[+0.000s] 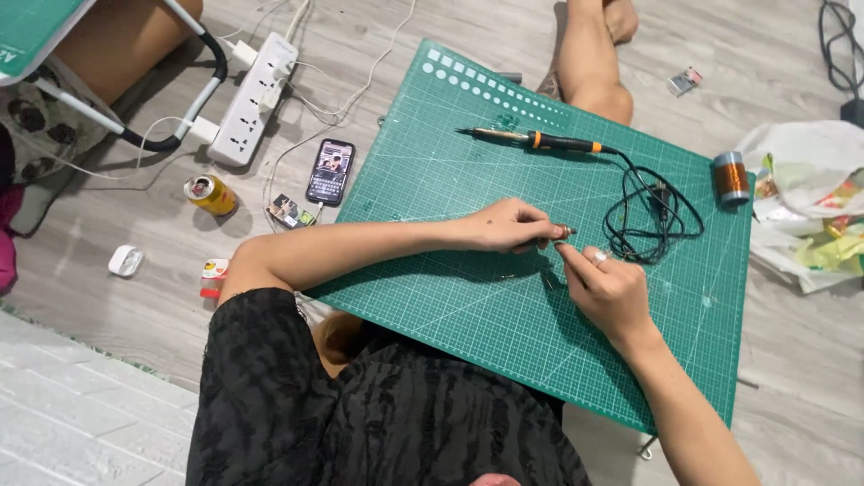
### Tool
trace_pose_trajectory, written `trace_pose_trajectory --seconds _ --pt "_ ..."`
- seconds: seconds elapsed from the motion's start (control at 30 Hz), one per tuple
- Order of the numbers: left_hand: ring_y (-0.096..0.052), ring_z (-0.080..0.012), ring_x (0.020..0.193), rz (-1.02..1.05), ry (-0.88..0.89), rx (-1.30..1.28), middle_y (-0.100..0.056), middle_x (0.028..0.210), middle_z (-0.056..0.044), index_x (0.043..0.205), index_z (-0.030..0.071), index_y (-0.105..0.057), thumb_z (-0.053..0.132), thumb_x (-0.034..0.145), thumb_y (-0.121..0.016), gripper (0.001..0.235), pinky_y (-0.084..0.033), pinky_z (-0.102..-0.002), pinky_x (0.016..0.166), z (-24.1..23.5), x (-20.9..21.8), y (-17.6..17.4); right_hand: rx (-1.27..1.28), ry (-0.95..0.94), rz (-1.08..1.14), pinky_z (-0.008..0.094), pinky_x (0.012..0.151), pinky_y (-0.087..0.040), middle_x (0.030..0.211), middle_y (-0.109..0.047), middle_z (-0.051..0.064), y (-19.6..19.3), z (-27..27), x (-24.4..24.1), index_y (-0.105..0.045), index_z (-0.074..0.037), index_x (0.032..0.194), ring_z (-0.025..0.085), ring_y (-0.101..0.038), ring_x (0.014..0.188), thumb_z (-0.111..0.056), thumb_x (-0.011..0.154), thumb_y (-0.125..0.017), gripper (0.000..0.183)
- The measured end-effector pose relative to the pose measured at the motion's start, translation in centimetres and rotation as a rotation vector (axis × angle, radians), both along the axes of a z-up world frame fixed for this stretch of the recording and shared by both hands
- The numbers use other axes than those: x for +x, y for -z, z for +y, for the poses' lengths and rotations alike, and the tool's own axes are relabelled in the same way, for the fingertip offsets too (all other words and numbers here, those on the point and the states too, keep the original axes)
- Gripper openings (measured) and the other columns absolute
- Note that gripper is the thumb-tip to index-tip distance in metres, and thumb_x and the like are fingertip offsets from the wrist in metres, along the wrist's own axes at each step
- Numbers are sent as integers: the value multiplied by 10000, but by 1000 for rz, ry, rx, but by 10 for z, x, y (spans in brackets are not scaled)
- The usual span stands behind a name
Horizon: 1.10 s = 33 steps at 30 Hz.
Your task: A person sits on the floor and uses a soldering iron to work on small electronic components like coils on a cutting mat.
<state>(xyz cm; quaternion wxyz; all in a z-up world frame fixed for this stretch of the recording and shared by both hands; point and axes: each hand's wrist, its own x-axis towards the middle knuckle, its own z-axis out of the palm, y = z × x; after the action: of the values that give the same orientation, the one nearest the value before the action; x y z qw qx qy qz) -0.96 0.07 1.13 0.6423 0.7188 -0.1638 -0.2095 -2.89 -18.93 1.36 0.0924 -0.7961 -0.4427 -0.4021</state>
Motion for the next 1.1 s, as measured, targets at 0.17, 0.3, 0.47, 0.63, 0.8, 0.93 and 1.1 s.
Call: trace_pose_trajectory --seconds 0.17,0.3,0.47,0.63,0.8,0.93,1.1 --pt "-358 -100 339 -4 3 61 -424 386 -33 627 123 -563 359 756 -518 273 -292 -200 321 0 1 3 -86 -6 -83 266 391 -402 511 -379 10 8 -5 5 -602 -140 807 174 -415 364 -87 762 -549 88" --pt "-372 -91 348 -14 7 79 -441 395 -24 627 122 -566 367 752 -519 279 -295 -198 329 0 0 -1 -132 -30 -111 265 389 -406 532 -409 7 6 -3 5 -607 -115 812 164 -430 378 -88 749 -532 101" --pt "-379 -97 347 -11 0 88 -444 397 -25 627 122 -567 382 748 -515 291 -301 -205 331 0 1 1 -146 -55 -103 266 399 -410 550 -410 13 5 -5 6 -602 -104 819 169 -435 398 -96 753 -520 106" --pt "-402 -109 364 -20 -1 86 -444 402 -32 621 113 -559 392 724 -520 299 -323 -206 357 1 -2 -4 -151 -43 -97 265 411 -414 547 -401 17 1 -2 2 -595 -97 822 173 -441 404 -88 766 -514 98" --pt "-420 -122 367 -36 2 91 -449 402 -33 611 126 -557 405 714 -519 300 -340 -221 362 0 -1 0 -164 -72 -91 289 416 -418 570 -417 31 5 -6 4 -606 -89 856 194 -447 422 -82 765 -483 153" --pt "-434 -130 393 -26 4 103 -451 410 -36 612 127 -560 422 694 -516 309 -356 -222 387 1 -2 0 -168 -62 -109 285 435 -424 594 -431 35 9 -9 7 -612 -108 872 197 -458 447 -79 766 -478 173" --pt "-468 -126 408 -64 6 134 -493 433 -28 622 137 -580 448 688 -501 328 -381 -230 398 3 -8 -7 -63 -63 33 285 420 -397 584 -436 25 -4 0 -4 -616 -98 890 188 -438 436 -24 770 -496 185"
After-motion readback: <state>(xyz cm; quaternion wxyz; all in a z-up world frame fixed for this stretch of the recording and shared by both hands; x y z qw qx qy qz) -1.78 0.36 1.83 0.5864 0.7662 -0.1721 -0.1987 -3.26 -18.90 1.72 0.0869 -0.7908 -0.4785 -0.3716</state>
